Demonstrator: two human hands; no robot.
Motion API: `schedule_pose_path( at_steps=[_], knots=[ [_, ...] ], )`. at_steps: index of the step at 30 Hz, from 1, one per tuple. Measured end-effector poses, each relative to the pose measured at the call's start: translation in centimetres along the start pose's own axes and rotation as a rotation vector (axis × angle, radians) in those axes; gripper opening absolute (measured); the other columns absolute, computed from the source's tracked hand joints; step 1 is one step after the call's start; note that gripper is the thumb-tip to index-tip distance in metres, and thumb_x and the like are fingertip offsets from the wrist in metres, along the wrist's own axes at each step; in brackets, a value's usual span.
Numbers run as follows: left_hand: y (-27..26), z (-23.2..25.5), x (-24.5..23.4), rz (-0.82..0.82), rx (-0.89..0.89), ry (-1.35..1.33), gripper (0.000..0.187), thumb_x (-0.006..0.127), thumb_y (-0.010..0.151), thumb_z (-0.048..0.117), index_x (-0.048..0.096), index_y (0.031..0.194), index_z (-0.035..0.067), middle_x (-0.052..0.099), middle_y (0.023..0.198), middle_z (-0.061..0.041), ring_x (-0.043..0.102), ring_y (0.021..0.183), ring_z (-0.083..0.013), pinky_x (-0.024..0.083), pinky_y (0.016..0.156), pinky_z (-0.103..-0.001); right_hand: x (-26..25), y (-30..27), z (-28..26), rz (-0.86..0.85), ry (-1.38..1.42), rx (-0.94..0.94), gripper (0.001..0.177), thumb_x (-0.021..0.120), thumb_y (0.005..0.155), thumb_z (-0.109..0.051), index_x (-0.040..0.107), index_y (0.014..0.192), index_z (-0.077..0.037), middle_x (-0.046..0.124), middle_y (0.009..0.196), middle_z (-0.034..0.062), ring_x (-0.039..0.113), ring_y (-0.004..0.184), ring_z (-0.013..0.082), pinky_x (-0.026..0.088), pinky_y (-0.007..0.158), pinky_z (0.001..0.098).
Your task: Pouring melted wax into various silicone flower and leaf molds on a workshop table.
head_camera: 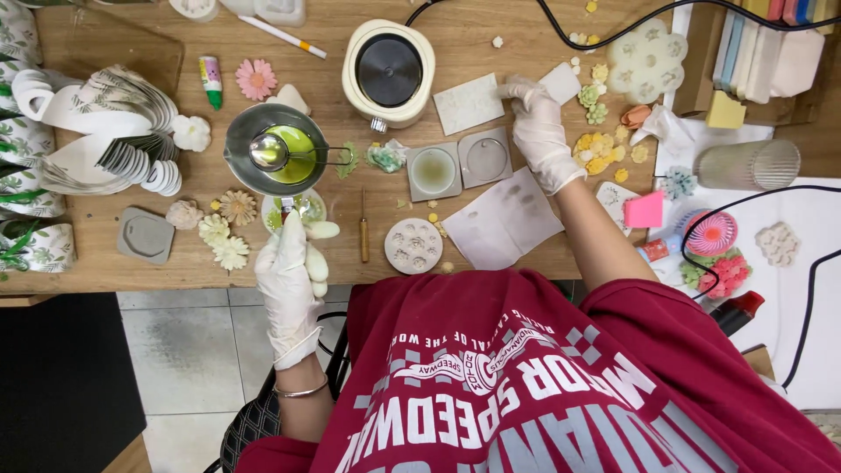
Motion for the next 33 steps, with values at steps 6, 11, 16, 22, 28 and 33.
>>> schedule_pose_path(
  at_steps=[6,11,16,22,28,33],
  knots=[
    [0.4,0.7,6.0,-0.091,-0.016,0.068,0.046,0.052,0.105,0.042,0.076,0.093,0.005,0.048,0.05,0.005,0.036,0.037,-0.0039,0.027,0.035,-0.022,-5.1,-2.1,-10.0,0.002,0.724,0.521,0.048,0.065,0.107,-0.008,0.045,0.151,-0.006,0.071,0.114,0.0089,0.072,0.094,0.013,0.06,0.083,0.0253],
    [0.7,1.3,11.0,-0.186,-0.044,0.149,0.044,0.054,0.103,0.044,0.077,0.094,0.008,0.051,0.051,0.005,0.039,0.038,-0.0036,0.03,0.036,-0.021,-3.5,-2.2,-18.5,-0.201,0.875,0.451,0.082,0.076,0.09,-0.005,0.028,0.156,-0.012,0.068,0.1,0.008,0.067,0.079,0.0103,0.057,0.07,0.0234],
    [0.2,2.5,14.1,-0.287,-0.007,0.225,0.042,0.056,0.102,0.045,0.077,0.096,0.009,0.054,0.052,0.003,0.043,0.039,-0.004,0.034,0.038,-0.021,-3.5,-1.8,-18.4,-0.087,0.902,0.486,0.051,0.074,0.101,-0.006,0.054,0.148,-0.004,0.069,0.109,0.0052,0.067,0.086,0.0097,0.054,0.073,0.0232],
    [-0.7,1.5,15.5,-0.324,-0.048,0.23,0.033,0.061,0.098,0.044,0.069,0.101,0.011,0.056,0.053,0.002,0.045,0.039,-0.0049,0.035,0.039,-0.022,-3.4,-1.0,-18.7,-0.01,0.713,0.422,0.029,0.066,0.11,-0.014,0.066,0.139,-0.007,0.071,0.096,0.0022,0.062,0.076,0.0063,0.048,0.065,0.0208],
    [-0.8,0.0,14.8,-0.317,-0.043,0.323,0.032,0.063,0.097,0.042,0.067,0.097,0.01,0.058,0.053,0.0,0.048,0.04,-0.0067,0.037,0.039,-0.026,-5.0,-2.1,-18.7,0.034,0.459,0.335,0.018,0.054,0.114,-0.021,0.061,0.124,-0.009,0.072,0.095,0.0005,0.065,0.074,0.0053,0.053,0.065,0.0212],
    [-0.5,0.1,14.5,-0.334,0.102,0.419,0.031,0.063,0.098,0.04,0.066,0.095,0.009,0.06,0.054,-0.003,0.056,0.042,-0.0113,0.043,0.042,-0.029,-6.3,-3.2,-22.4,0.049,-0.008,-0.133,0.011,0.06,0.115,-0.013,0.06,0.123,-0.006,0.07,0.097,0.0098,0.069,0.082,0.0155,0.056,0.074,0.0312]
  ],
)
Point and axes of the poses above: each hand's wrist, its own y-axis towards the middle knuckle, its own x-axis out of the palm, z = x × y, the point moved 9 cm from there along y, towards the middle knuckle
